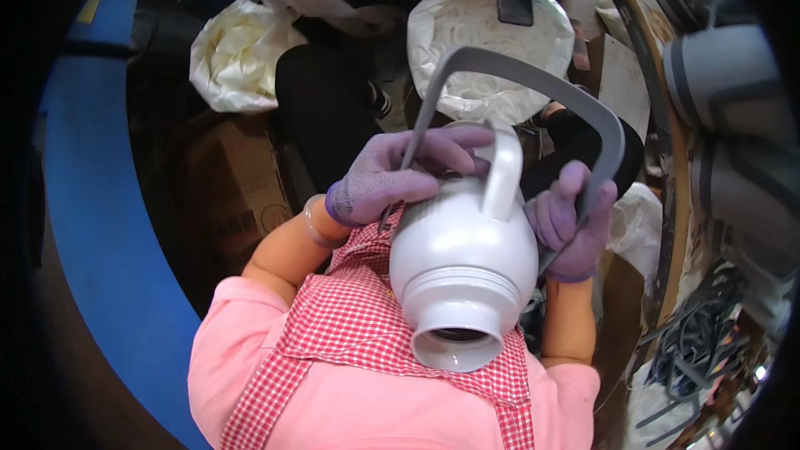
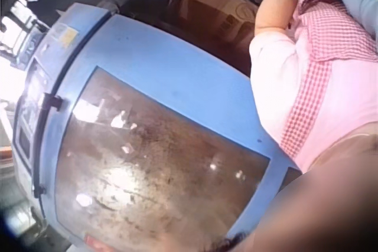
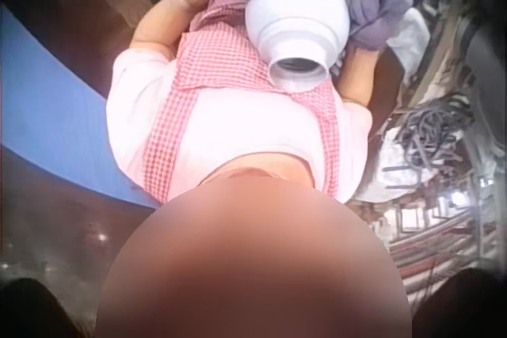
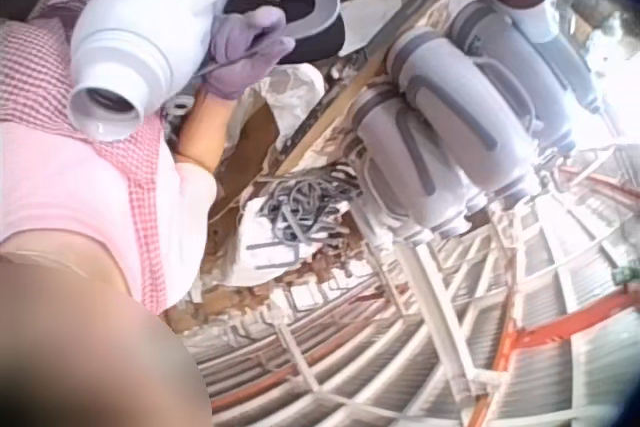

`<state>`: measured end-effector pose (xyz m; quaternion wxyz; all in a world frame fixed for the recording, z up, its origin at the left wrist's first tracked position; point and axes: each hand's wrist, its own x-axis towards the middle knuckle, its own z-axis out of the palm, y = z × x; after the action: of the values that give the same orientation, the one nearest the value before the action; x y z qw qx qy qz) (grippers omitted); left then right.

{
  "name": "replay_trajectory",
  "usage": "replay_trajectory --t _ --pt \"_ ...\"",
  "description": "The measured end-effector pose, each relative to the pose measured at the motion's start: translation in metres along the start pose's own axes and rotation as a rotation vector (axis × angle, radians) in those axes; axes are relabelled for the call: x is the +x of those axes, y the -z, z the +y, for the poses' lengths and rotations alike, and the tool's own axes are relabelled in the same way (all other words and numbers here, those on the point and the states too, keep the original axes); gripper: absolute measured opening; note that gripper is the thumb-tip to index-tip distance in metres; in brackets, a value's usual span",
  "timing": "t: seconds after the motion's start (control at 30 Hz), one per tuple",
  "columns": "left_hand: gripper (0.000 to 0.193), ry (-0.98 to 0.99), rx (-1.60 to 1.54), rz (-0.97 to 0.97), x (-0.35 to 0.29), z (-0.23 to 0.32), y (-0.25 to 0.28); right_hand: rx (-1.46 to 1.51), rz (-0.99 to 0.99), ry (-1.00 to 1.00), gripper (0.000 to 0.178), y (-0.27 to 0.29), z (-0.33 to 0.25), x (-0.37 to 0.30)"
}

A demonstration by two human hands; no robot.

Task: The person assembles white electric kettles by inserting internal components, attaching grey handles, and screwing on lids. They work in a repetitive cycle, picking up kettle bodies, inserting parts, and attaching handles and lids before placing the finished units on a nearby table.

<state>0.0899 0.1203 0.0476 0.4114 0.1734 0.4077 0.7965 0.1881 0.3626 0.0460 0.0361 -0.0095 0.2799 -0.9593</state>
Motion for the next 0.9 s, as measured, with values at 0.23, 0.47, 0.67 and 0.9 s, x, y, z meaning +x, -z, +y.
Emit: replay_trajectory --t 0.23,0.47,0.67,0.9 --pt "0.032 -0.152 0.115 0.073 -0.004 -0.012 -0.010 0.007 0.003 0.025 0.043 -0.003 0.003 0.003" --pt "0.031 -0.109 0.503 0.310 -0.011 0.003 -0.023 -0.191 0.102 0.256 0.065 -0.031 0.008 0.001" --pt "0.024 -0.133 -0.010 0.241 0.016 0.057 -0.015 -1.219 0.236 0.471 0.032 0.037 -0.002 0.056" --pt "0.036 -0.687 0.058 -0.015 0.052 0.091 -0.033 -0.805 -0.066 0.257 0.053 0.006 0.004 0.062"
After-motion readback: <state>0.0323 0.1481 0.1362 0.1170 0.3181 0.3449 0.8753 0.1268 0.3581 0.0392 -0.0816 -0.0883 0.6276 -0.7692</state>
